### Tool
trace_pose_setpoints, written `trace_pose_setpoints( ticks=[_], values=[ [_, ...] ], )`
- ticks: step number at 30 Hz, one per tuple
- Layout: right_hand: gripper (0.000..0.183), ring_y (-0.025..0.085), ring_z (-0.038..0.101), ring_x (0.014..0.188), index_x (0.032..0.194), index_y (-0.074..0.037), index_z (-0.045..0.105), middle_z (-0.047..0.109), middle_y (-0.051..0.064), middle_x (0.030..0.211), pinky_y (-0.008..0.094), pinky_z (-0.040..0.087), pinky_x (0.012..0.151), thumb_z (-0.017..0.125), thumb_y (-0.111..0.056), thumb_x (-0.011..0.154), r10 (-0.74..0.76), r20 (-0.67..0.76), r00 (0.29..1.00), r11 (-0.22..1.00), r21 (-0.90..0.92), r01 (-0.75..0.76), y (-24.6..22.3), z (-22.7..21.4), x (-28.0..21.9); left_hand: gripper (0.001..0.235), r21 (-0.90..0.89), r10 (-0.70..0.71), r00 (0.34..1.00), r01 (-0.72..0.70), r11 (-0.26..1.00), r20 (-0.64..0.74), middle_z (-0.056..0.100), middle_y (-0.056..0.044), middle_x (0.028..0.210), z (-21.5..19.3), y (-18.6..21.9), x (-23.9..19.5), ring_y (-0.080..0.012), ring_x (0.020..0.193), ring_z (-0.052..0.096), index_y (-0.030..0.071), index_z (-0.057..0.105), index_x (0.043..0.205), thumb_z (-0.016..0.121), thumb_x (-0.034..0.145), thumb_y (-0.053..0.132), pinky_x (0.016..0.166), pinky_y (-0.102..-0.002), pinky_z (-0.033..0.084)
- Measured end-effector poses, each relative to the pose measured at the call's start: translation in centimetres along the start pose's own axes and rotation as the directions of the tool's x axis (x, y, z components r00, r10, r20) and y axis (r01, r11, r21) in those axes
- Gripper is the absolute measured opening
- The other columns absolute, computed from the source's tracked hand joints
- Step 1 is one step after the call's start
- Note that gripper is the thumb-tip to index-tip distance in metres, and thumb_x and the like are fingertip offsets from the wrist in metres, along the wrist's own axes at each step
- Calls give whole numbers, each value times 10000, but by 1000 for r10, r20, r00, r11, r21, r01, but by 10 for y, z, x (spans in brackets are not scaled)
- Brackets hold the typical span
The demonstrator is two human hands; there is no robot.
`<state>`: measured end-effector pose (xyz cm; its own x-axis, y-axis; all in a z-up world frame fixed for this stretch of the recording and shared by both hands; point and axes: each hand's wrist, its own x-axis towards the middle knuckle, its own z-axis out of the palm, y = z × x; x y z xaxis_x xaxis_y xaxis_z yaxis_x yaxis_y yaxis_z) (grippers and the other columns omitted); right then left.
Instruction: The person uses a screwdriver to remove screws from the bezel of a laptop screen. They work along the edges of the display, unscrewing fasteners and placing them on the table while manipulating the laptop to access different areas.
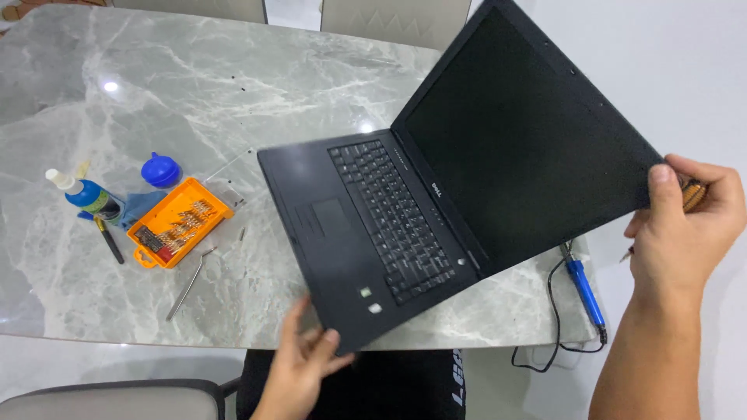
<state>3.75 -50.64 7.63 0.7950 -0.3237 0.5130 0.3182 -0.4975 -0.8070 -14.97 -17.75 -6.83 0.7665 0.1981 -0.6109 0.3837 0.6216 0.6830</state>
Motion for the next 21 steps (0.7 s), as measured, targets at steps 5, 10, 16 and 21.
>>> trace_pose_setpoints(
  ticks=[5, 10, 16, 21],
  values=[
    [102, 122, 440, 455, 1154, -56, 499, 450, 60, 787, 210, 325, 415, 575, -111, 1114, -73, 30, 997, 996, 61, 71, 1, 6, 8, 733, 192, -266, 960, 246, 950, 88, 663, -206, 1258, 18, 5, -14, -311, 1046, 663, 268, 159, 1463, 537, 857, 107, 894, -480, 555],
    [239, 87, 418, 419, 1146, -111, 522, 469, 26, 684, 213, 290, 354, 649, -103, 944, -33, -64, 997, 999, 35, 36, 4, 14, 1, 670, 438, -365, 928, 298, 848, 74, 688, -108, 1301, 6, -6, 10, -278, 986, 696, 236, 156, 1381, 578, 862, 196, 844, -450, 593],
    [274, 75, 400, 338, 1025, -101, 529, 468, -11, 556, 209, 298, 295, 683, -210, 826, 74, 146, 987, 976, 191, -102, 42, 23, -27, 797, 460, -222, 975, 212, 862, -33, 759, -298, 1086, 24, 18, 7, -462, 552, 689, 269, 130, 1473, 580, 859, 33, 575, -452, 584],
    [214, 67, 382, 694, 832, -115, 535, 416, -70, 726, 245, 345, 649, 641, -294, 882, 83, 196, 977, 997, -21, -81, 66, 35, -59, 992, 761, -119, 993, 92, 642, -20, 720, -290, 770, 25, 45, 22, -377, 619, 741, 391, -158, 1533, 555, 894, 134, 473, -391, 538]
  ],
)
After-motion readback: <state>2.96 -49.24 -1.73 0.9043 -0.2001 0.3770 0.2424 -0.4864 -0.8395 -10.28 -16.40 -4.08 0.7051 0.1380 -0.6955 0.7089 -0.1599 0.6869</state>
